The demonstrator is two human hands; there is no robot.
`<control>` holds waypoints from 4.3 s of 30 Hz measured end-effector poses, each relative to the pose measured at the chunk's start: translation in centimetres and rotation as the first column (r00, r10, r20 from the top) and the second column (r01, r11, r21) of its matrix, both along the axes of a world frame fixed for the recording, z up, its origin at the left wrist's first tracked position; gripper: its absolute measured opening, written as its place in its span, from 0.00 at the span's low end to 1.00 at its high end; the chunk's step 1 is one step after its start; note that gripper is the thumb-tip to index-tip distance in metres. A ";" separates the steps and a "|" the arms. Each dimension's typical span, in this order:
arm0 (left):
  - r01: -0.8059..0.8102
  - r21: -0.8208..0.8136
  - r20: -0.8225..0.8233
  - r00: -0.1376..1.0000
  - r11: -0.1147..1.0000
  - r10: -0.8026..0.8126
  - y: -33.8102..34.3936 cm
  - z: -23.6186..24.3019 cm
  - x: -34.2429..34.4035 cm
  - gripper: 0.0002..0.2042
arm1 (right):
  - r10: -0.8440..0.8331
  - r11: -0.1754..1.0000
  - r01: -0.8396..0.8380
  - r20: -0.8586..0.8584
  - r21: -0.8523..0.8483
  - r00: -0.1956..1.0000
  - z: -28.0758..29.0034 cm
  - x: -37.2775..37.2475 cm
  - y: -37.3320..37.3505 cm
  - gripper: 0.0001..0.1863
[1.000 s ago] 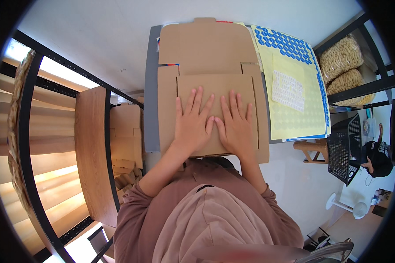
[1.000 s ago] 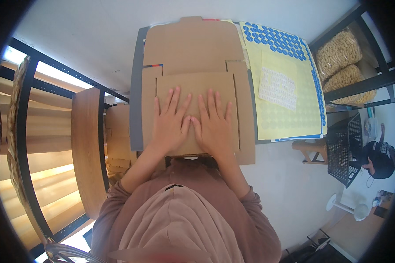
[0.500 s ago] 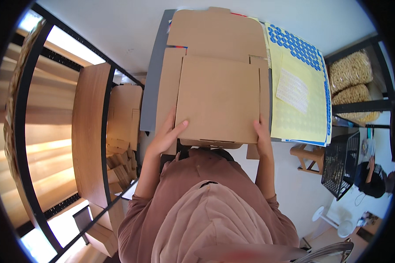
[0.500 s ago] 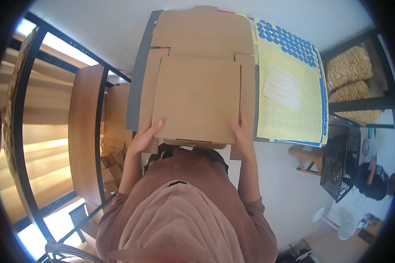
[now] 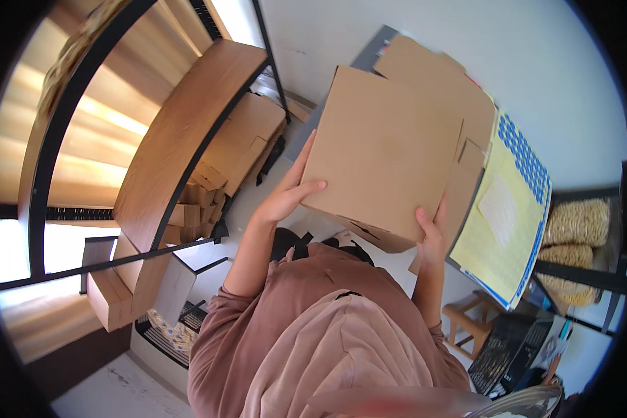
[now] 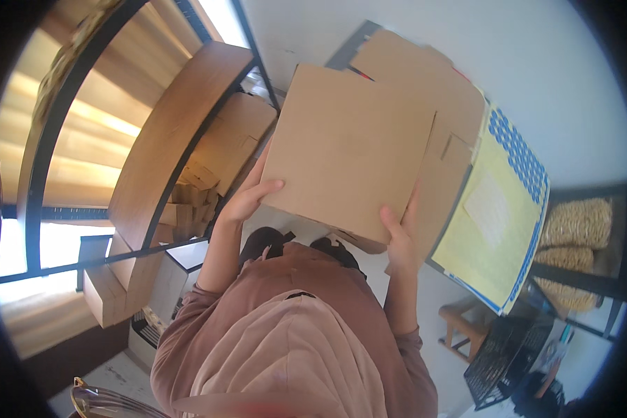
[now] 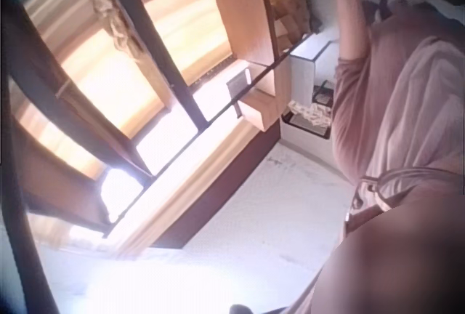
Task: The person packs individually wrapped snack sticks from a shelf into cardboard boxes. They repeatedly pick up packages, place them into open boxes, and close the boxes before moving to the next one.
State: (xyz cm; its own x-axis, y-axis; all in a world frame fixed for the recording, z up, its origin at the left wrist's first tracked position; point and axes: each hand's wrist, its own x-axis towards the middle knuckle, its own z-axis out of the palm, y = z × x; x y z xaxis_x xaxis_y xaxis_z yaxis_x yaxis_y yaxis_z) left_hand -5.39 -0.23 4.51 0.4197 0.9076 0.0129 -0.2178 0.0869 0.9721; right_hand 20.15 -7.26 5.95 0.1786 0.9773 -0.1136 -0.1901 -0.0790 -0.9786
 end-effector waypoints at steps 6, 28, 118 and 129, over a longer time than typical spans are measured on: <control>-0.231 -0.069 0.048 0.971 0.971 0.234 -5.0 -0.8 -10.8 0.43 | 0.295 0.948 -0.295 0.024 0.122 0.955 0.4 -9.9 2.2 0.41; -0.991 -0.118 0.110 -0.070 -0.057 0.991 -20.6 -8.1 -32.7 0.42 | 0.716 0.558 -0.810 -0.387 -0.181 0.580 -8.3 -40.5 4.3 0.46; -0.848 0.129 -0.266 -0.529 -0.514 0.806 -41.9 -19.7 -47.7 0.45 | 0.511 -0.319 -0.947 0.833 -0.046 -0.213 -15.3 -69.3 -21.8 0.51; -0.873 0.014 -0.080 -0.486 -0.487 0.870 -37.6 -19.2 -50.7 0.46 | 0.486 -0.231 -0.966 0.874 0.118 -0.010 -13.1 -72.6 -19.5 0.51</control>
